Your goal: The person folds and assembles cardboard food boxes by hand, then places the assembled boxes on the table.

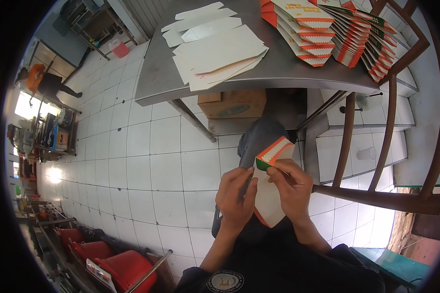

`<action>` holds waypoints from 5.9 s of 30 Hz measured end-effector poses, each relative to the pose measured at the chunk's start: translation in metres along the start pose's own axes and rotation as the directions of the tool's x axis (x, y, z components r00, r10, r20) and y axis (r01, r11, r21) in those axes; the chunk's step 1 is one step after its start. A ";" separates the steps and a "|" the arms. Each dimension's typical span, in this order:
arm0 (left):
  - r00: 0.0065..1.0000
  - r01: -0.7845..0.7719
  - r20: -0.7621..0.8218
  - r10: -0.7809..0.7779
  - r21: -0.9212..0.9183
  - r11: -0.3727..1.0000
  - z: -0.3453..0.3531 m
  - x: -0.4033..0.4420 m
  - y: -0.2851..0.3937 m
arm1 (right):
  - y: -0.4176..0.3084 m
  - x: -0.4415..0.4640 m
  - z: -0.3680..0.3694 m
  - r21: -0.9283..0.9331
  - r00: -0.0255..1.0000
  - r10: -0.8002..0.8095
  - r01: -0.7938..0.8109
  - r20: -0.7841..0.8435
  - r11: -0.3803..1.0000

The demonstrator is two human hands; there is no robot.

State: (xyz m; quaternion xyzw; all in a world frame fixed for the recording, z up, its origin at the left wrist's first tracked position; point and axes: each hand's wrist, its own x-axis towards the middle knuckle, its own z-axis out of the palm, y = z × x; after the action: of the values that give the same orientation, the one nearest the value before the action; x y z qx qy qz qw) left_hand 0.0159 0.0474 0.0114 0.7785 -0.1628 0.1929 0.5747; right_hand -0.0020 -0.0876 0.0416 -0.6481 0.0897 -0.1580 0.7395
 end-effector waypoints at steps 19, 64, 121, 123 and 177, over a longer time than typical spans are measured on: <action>0.979 0.197 0.063 -0.194 -0.035 0.980 -0.003 0.020 0.030 | 0.034 -0.004 0.006 0.236 0.995 0.088 -0.097 0.048 0.967; 0.985 0.174 0.015 -0.173 -0.081 0.981 0.010 0.007 -0.009 | 0.039 0.009 -0.024 -0.077 0.990 0.098 -0.090 0.104 0.993; 0.917 -0.377 0.317 0.242 0.491 0.785 0.001 0.243 -0.054 | -0.225 0.304 0.001 -0.900 0.694 -0.678 0.422 0.243 0.109; 0.916 -0.381 0.310 0.254 0.480 0.790 -0.001 0.243 -0.055 | -0.216 0.367 0.005 -0.951 0.852 -0.426 0.250 0.305 -0.181; 0.968 -0.054 0.249 0.006 0.186 0.981 -0.043 0.232 -0.019 | -0.093 0.263 0.002 -0.526 0.563 0.222 0.463 0.796 0.713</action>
State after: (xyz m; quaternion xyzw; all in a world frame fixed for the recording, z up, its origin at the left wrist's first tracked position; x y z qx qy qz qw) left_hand 0.2226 0.0867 0.1206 0.8453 -0.2258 0.1180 0.4696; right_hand 0.2333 -0.1880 0.1523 -0.8741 -0.2592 0.1502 0.3822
